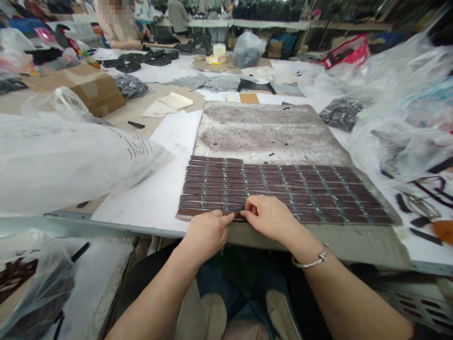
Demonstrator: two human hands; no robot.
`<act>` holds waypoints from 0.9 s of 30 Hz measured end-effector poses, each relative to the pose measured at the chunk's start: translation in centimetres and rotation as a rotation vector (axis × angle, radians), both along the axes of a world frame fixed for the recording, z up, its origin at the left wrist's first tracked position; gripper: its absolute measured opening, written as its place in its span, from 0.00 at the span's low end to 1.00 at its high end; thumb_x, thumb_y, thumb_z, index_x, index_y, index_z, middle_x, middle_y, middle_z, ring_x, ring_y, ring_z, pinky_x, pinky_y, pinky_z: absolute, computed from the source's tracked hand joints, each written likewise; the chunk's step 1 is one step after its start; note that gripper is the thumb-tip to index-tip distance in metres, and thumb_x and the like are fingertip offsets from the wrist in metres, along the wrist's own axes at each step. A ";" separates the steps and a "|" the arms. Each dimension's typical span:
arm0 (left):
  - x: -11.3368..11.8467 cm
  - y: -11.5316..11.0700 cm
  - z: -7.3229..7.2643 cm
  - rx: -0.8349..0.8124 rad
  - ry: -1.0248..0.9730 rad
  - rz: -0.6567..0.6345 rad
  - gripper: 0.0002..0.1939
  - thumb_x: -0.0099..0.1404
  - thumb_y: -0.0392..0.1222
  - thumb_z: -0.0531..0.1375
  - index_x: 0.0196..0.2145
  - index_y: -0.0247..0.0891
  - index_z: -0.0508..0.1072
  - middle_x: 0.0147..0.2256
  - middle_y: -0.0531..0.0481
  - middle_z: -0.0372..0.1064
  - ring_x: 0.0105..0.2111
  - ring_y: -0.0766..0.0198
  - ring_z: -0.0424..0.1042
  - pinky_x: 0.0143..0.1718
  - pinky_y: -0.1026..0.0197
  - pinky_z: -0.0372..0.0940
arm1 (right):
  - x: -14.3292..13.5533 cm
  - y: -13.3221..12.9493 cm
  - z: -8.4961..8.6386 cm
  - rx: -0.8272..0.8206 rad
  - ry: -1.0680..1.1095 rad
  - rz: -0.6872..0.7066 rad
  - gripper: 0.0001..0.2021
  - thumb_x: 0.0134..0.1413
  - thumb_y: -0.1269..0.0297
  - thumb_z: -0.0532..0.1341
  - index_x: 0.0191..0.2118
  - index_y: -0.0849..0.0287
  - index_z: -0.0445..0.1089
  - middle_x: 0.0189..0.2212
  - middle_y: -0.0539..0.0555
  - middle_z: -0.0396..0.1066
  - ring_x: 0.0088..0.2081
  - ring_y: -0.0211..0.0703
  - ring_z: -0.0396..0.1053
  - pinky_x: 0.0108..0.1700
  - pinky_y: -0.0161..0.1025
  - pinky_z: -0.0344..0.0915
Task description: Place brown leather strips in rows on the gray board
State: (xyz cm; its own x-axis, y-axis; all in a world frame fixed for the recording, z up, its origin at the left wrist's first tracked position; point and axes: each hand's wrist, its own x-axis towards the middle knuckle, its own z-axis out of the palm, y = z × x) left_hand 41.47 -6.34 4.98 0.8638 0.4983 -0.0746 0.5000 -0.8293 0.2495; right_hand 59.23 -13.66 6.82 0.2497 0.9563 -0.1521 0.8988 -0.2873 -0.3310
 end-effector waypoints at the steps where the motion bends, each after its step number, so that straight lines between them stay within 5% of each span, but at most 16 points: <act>1: 0.0 0.0 0.0 0.003 -0.004 0.000 0.22 0.64 0.37 0.47 0.52 0.47 0.70 0.33 0.50 0.71 0.32 0.60 0.72 0.30 0.60 0.61 | -0.2 0.1 -0.2 -0.014 -0.003 -0.006 0.08 0.53 0.57 0.58 0.29 0.55 0.68 0.27 0.48 0.71 0.28 0.37 0.64 0.28 0.34 0.50; 17: -0.5 0.4 -0.7 -0.031 -0.130 0.108 0.20 0.63 0.36 0.49 0.50 0.45 0.73 0.34 0.49 0.73 0.33 0.59 0.73 0.33 0.59 0.65 | 0.3 0.4 0.2 -0.144 -0.066 -0.064 0.07 0.52 0.58 0.58 0.29 0.54 0.70 0.27 0.49 0.72 0.30 0.41 0.68 0.27 0.35 0.51; 24: -0.7 1.5 -0.9 -0.330 -0.513 0.332 0.17 0.64 0.39 0.50 0.44 0.39 0.75 0.42 0.49 0.75 0.43 0.62 0.71 0.48 0.60 0.63 | -0.7 0.9 -0.1 -0.070 -0.017 -0.051 0.15 0.52 0.48 0.58 0.26 0.54 0.69 0.26 0.49 0.72 0.29 0.41 0.67 0.28 0.36 0.50; 27: -0.8 1.9 -0.7 -0.593 -0.591 0.462 0.15 0.62 0.42 0.52 0.41 0.39 0.75 0.38 0.50 0.75 0.39 0.64 0.71 0.42 0.61 0.65 | -0.5 0.9 -0.2 -0.119 -0.018 -0.050 0.14 0.52 0.49 0.59 0.27 0.54 0.70 0.26 0.50 0.71 0.30 0.41 0.67 0.28 0.36 0.50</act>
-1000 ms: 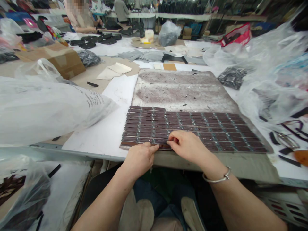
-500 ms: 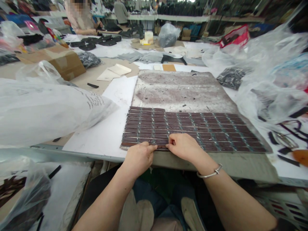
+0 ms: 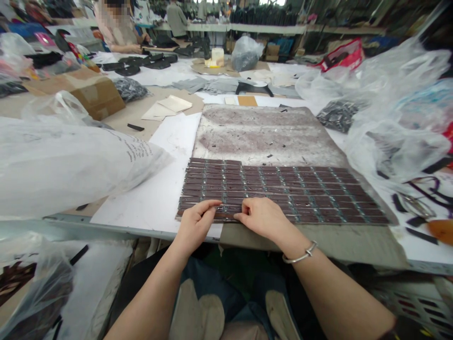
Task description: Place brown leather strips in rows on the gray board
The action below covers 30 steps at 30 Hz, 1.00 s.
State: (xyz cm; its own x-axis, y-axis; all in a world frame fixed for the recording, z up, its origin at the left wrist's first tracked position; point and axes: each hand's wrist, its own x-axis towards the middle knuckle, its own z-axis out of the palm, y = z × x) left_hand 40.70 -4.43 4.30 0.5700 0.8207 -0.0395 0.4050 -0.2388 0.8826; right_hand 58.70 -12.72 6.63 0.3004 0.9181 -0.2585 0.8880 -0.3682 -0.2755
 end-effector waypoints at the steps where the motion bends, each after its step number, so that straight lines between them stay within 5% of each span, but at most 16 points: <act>1: -0.1 0.1 0.1 -0.119 -0.045 0.023 0.14 0.61 0.42 0.52 0.41 0.38 0.74 0.32 0.50 0.73 0.32 0.66 0.70 0.34 0.63 0.65 | 0.2 -0.1 0.0 -0.014 0.001 -0.007 0.13 0.51 0.50 0.59 0.27 0.54 0.70 0.26 0.50 0.71 0.30 0.41 0.67 0.28 0.36 0.50; 3: -0.3 0.4 0.2 -0.375 -0.169 0.067 0.13 0.59 0.39 0.52 0.41 0.36 0.71 0.23 0.55 0.64 0.19 0.72 0.60 0.20 0.67 0.55 | 0.6 -0.2 0.1 -0.026 -0.001 -0.026 0.12 0.50 0.51 0.59 0.27 0.53 0.70 0.25 0.49 0.71 0.29 0.41 0.66 0.27 0.36 0.49; 5: -0.5 0.7 0.4 -0.603 -0.328 0.091 0.13 0.55 0.35 0.52 0.40 0.35 0.67 0.22 0.58 0.57 0.16 0.75 0.50 0.15 0.69 0.45 | 0.8 -0.3 0.1 -0.019 -0.001 -0.038 0.11 0.50 0.53 0.59 0.26 0.53 0.70 0.24 0.49 0.70 0.28 0.40 0.65 0.27 0.35 0.48; 8: -0.9 0.9 0.5 -0.784 -0.527 0.066 0.16 0.49 0.29 0.52 0.37 0.35 0.66 0.27 0.55 0.60 0.19 0.76 0.54 0.17 0.70 0.47 | 0.6 -0.2 0.0 0.017 0.004 -0.039 0.12 0.51 0.52 0.58 0.26 0.54 0.70 0.23 0.48 0.70 0.27 0.39 0.64 0.27 0.35 0.48; 16: -0.7 0.5 0.5 -0.891 -0.636 0.095 0.12 0.57 0.31 0.59 0.41 0.33 0.68 0.35 0.47 0.70 0.34 0.66 0.73 0.37 0.65 0.67 | 0.9 -0.1 0.1 0.091 0.015 -0.042 0.12 0.51 0.57 0.59 0.22 0.56 0.66 0.21 0.49 0.67 0.24 0.38 0.61 0.26 0.36 0.47; 22: -0.1 -0.2 0.7 -0.938 -0.767 0.057 0.27 0.57 0.27 0.59 0.54 0.35 0.61 0.51 0.38 0.68 0.51 0.53 0.68 0.52 0.55 0.63 | -0.5 0.1 -0.1 0.517 0.342 0.091 0.05 0.55 0.61 0.60 0.36 0.55 0.70 0.26 0.47 0.67 0.28 0.35 0.63 0.32 0.33 0.57; 27: 0.5 -0.7 0.8 -0.960 -0.879 0.084 0.31 0.57 0.26 0.57 0.58 0.37 0.58 0.56 0.39 0.63 0.55 0.55 0.64 0.57 0.52 0.57 | -3.3 0.0 -0.6 0.597 0.458 0.251 0.10 0.52 0.68 0.63 0.41 0.55 0.70 0.32 0.49 0.67 0.30 0.34 0.63 0.32 0.33 0.59; 30: 0.8 -0.9 1.0 -0.972 -0.902 0.120 0.31 0.57 0.26 0.56 0.58 0.38 0.58 0.57 0.40 0.63 0.57 0.55 0.62 0.59 0.51 0.54 | -4.4 0.1 -1.1 0.613 0.430 0.231 0.07 0.51 0.67 0.63 0.38 0.58 0.70 0.32 0.51 0.68 0.32 0.37 0.64 0.33 0.34 0.60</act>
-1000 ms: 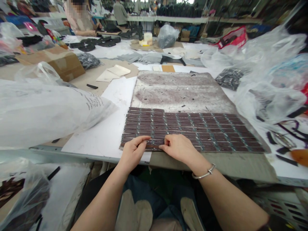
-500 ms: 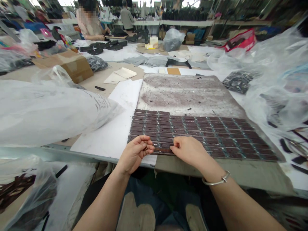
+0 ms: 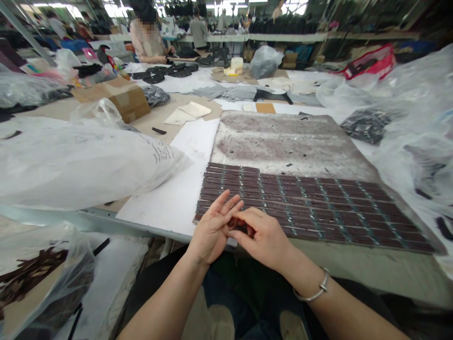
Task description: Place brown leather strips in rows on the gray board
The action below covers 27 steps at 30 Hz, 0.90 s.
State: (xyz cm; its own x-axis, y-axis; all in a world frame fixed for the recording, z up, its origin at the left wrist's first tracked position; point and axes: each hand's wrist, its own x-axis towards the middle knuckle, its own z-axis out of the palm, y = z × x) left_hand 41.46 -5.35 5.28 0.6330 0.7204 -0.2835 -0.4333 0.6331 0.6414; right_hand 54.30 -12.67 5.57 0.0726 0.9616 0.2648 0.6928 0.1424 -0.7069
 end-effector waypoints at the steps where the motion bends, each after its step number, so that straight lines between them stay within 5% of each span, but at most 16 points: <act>1: 0.1 0.0 0.0 -0.009 -0.006 0.005 0.31 0.57 0.26 0.56 0.58 0.38 0.59 0.56 0.41 0.63 0.57 0.56 0.62 0.59 0.51 0.53 | -0.2 0.1 -0.2 0.008 0.002 -0.019 0.06 0.52 0.68 0.62 0.38 0.59 0.70 0.32 0.51 0.68 0.33 0.37 0.64 0.34 0.35 0.60; 10: -0.4 0.1 -0.4 -0.109 -0.179 -0.023 0.26 0.56 0.32 0.54 0.54 0.35 0.64 0.55 0.38 0.64 0.56 0.53 0.62 0.57 0.53 0.57 | -0.4 1.0 -0.4 0.003 0.178 -0.094 0.04 0.54 0.69 0.59 0.30 0.58 0.71 0.27 0.49 0.67 0.29 0.36 0.62 0.33 0.35 0.57; 18: -0.7 -0.1 -0.9 0.371 0.249 0.102 0.18 0.56 0.36 0.63 0.46 0.40 0.73 0.42 0.47 0.70 0.40 0.64 0.71 0.44 0.60 0.66 | 0.1 1.5 -0.5 -0.319 1.068 -0.192 0.10 0.49 0.57 0.65 0.29 0.59 0.69 0.20 0.45 0.58 0.22 0.31 0.52 0.25 0.32 0.49; 22: -0.8 -0.2 -1.3 0.542 0.375 0.082 0.13 0.56 0.40 0.63 0.41 0.39 0.76 0.35 0.50 0.68 0.33 0.66 0.70 0.39 0.61 0.67 | -0.2 1.4 -0.3 -0.399 1.197 -0.198 0.11 0.44 0.59 0.67 0.28 0.61 0.70 0.19 0.45 0.58 0.23 0.30 0.51 0.24 0.32 0.47; 27: -0.7 -0.1 -1.3 0.443 0.374 0.062 0.09 0.55 0.41 0.65 0.33 0.35 0.74 0.27 0.52 0.70 0.28 0.69 0.69 0.34 0.64 0.66 | -0.4 1.4 -0.1 -0.438 1.236 -0.173 0.12 0.42 0.58 0.68 0.28 0.62 0.71 0.19 0.46 0.57 0.23 0.30 0.51 0.24 0.31 0.46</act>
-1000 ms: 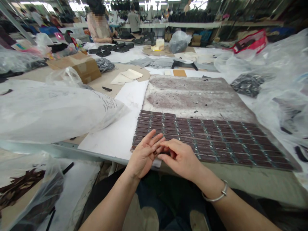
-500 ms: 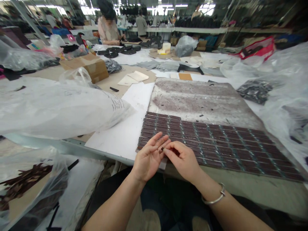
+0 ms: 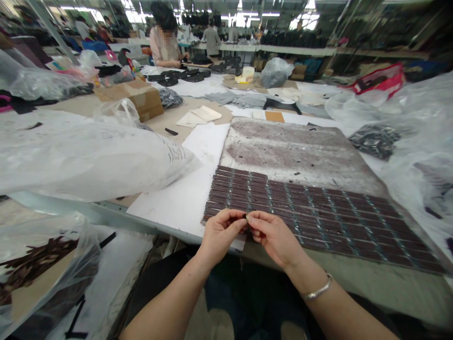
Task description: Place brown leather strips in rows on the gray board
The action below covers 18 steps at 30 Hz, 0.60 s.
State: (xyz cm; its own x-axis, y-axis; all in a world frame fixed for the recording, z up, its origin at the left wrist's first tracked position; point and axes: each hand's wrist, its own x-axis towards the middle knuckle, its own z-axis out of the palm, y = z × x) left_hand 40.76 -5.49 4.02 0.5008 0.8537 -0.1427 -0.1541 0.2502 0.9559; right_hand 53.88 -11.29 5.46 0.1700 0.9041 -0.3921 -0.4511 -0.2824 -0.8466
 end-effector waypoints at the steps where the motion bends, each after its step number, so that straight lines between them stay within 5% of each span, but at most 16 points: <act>1: 0.0 0.0 0.0 -0.017 0.000 0.006 0.08 0.55 0.41 0.65 0.32 0.35 0.74 0.26 0.53 0.70 0.27 0.69 0.69 0.34 0.64 0.66 | 0.0 0.0 0.0 -0.009 0.019 0.000 0.12 0.42 0.58 0.68 0.28 0.61 0.71 0.20 0.45 0.57 0.23 0.30 0.51 0.24 0.31 0.46; 6: -0.1 0.1 0.0 -0.059 -0.033 0.011 0.08 0.56 0.42 0.64 0.30 0.34 0.71 0.25 0.53 0.69 0.27 0.69 0.69 0.30 0.66 0.64 | 0.1 0.0 0.2 -0.036 0.108 0.012 0.12 0.41 0.59 0.69 0.27 0.61 0.68 0.20 0.45 0.57 0.23 0.30 0.50 0.25 0.31 0.47; 11: -0.1 0.1 0.2 -0.040 -0.067 -0.012 0.16 0.56 0.42 0.64 0.43 0.37 0.72 0.33 0.50 0.69 0.28 0.68 0.70 0.26 0.66 0.65 | 0.1 -0.1 0.1 -0.042 0.131 0.068 0.13 0.43 0.59 0.68 0.26 0.61 0.67 0.23 0.46 0.60 0.23 0.29 0.50 0.24 0.30 0.45; 18: -0.2 0.0 0.4 0.028 0.040 -0.022 0.07 0.58 0.40 0.62 0.32 0.34 0.73 0.26 0.51 0.69 0.27 0.68 0.69 0.30 0.65 0.66 | 0.2 -0.2 0.0 -0.047 0.151 0.092 0.12 0.45 0.59 0.67 0.27 0.61 0.67 0.21 0.45 0.59 0.22 0.28 0.51 0.23 0.28 0.46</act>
